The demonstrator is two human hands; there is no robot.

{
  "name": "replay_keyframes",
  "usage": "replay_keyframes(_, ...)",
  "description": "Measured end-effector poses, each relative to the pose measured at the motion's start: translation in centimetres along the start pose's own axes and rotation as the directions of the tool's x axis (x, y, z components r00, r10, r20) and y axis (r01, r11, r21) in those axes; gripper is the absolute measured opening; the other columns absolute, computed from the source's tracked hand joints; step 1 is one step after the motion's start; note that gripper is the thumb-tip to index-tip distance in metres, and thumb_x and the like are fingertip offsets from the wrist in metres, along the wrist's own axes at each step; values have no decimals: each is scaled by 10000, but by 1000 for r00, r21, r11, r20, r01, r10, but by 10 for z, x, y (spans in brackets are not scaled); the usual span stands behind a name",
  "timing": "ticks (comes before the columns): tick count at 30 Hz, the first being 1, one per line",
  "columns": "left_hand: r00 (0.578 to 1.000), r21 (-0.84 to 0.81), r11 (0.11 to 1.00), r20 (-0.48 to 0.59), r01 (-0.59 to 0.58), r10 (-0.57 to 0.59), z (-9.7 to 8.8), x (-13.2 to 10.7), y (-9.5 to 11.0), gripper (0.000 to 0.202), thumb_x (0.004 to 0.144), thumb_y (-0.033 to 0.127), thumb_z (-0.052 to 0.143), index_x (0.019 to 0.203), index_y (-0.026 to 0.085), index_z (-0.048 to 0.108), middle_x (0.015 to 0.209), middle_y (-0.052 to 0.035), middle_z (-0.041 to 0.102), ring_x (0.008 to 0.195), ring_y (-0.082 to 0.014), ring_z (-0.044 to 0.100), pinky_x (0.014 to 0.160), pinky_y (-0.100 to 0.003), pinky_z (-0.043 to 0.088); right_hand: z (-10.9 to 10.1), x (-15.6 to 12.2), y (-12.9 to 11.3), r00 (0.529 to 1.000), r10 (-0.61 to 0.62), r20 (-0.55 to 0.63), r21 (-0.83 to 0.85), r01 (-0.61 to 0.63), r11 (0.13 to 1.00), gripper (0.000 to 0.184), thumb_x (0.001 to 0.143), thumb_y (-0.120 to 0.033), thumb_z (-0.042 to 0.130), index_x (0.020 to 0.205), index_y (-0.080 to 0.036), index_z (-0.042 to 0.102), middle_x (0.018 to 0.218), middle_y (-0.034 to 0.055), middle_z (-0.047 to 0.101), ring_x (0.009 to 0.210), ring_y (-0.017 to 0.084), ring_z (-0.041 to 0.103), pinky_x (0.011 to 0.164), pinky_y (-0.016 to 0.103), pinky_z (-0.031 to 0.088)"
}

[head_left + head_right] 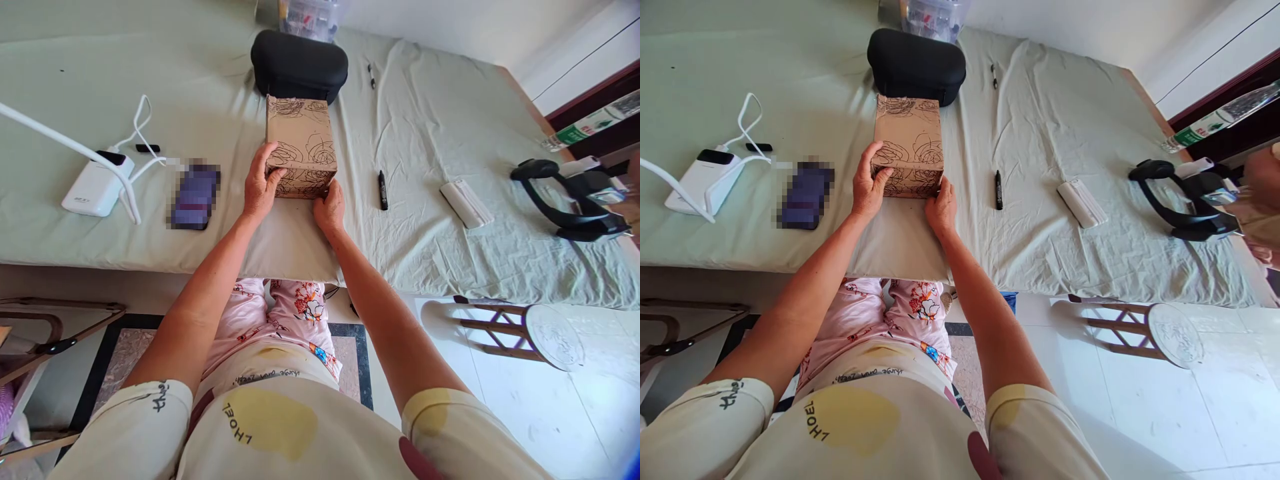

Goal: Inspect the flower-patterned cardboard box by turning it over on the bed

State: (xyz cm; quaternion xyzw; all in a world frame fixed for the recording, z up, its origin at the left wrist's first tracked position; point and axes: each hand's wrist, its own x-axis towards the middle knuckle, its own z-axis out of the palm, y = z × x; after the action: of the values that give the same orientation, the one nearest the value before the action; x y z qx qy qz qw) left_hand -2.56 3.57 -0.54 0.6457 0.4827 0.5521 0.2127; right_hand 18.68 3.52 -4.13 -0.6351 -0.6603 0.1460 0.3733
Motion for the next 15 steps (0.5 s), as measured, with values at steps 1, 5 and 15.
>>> replay_keyframes(1, 1000, 0, 1000, -3, -4, 4, 1, 1, -1, 590, 1005, 664, 539, 1488, 327, 519, 1617, -65, 533, 1603, -275, 389, 1354, -488, 301, -3, 2, 0, 1000, 16, 11, 6, -16, 1000, 433, 895, -190, 508, 1328, -192, 525, 1182, 139, 658, 1141, 311, 652, 1073, 572, 550)
replay_keyframes(5, 1000, -4, 1000, 0, -29, 29, 2, 4, -5, 642, 988, 698, 548, 1497, 309, 508, 1615, -94, 525, 1593, -286, 403, 1352, -485, 304, -24, 21, 5, 998, 28, 62, 77, -32, 996, 343, 873, -171, 457, 1163, -188, 641, 997, 91, 708, 972, 260, 689, 1004, 493, 581)
replay_keyframes(15, 996, 28, 998, 64, -62, 60, 4, -1, -3, 867, 899, 686, 706, 1588, 287, 363, 1693, -128, 401, 1638, -327, 306, 1368, -513, 264, -80, 43, 71, 918, 197, -345, -130, -255, 958, 475, 753, -158, 561, 1205, -212, 695, 1320, 154, 595, 1274, 365, 545, 1138, 735, 389)
